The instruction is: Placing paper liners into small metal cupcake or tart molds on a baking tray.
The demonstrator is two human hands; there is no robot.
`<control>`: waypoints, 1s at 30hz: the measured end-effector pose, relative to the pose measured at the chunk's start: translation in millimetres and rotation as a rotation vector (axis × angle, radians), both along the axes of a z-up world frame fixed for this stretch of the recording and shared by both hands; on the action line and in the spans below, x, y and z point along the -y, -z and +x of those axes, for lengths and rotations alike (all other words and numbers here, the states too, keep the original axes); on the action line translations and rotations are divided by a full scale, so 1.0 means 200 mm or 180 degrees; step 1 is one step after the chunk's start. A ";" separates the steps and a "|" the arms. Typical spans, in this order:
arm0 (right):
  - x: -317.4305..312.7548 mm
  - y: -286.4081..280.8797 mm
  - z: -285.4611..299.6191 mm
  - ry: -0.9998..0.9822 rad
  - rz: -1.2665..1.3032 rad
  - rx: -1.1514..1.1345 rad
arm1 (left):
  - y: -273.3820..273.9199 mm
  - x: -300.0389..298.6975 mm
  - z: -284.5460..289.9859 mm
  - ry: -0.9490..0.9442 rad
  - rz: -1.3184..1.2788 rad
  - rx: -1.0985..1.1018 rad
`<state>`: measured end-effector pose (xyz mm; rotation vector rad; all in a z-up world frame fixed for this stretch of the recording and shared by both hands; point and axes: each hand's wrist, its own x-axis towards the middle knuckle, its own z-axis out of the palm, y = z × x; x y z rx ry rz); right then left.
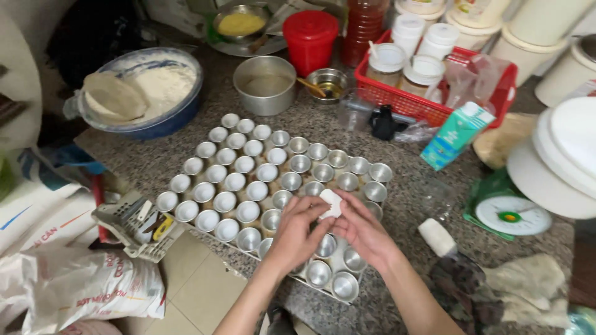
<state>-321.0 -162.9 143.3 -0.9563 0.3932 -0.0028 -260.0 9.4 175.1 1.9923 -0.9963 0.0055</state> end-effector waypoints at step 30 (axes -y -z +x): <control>-0.31 0.03 0.71 -0.0062 -0.0555 -0.0164 | 0.14 -0.34 0.83 0.0606 -0.0963 -0.1150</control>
